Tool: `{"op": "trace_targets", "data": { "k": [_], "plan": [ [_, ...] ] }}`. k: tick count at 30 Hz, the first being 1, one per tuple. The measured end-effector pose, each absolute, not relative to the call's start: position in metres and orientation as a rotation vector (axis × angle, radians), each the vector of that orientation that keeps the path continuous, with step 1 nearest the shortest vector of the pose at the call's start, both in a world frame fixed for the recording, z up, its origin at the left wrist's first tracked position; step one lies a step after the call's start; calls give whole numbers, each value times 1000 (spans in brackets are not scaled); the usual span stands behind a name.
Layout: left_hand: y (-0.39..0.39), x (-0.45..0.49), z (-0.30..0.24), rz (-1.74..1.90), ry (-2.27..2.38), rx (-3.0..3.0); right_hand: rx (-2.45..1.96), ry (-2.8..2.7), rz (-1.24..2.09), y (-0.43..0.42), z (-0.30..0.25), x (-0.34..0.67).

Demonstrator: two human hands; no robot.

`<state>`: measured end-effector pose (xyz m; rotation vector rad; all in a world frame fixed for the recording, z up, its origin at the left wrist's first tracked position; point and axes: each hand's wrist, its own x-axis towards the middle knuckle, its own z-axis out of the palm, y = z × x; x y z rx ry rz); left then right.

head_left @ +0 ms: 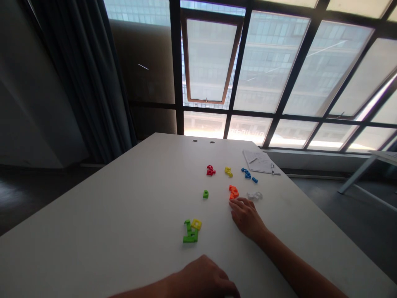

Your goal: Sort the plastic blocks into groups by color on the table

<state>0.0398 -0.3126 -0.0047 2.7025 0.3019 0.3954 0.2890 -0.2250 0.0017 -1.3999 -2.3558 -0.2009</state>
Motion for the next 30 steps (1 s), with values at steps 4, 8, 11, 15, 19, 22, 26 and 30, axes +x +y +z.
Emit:
{"op": "trace_targets", "data": {
  "k": [4,8,11,15,19,22,26,30],
  "plan": [
    [-313,41,-4,395,303,2690,-1447,-2352,-170,-222,-1,291],
    [-313,41,-4,385,309,2678,-1399,-2337,-144,-226,0,288],
    [-313,41,-5,388,299,2652,-1224,-2420,-73,-239,5,275],
    [-313,41,-6,402,293,2615,-989,-2633,111,-263,16,247],
    [-314,44,-10,437,283,2621,-918,-2749,258,-275,26,227],
    [-315,47,-13,455,298,2654,-908,-2795,342,-273,30,222],
    [-315,48,-14,444,313,2681,-877,-2829,442,-269,32,222],
    [-317,47,-11,427,331,2680,-943,-2770,414,-271,33,223]
  ]
}}
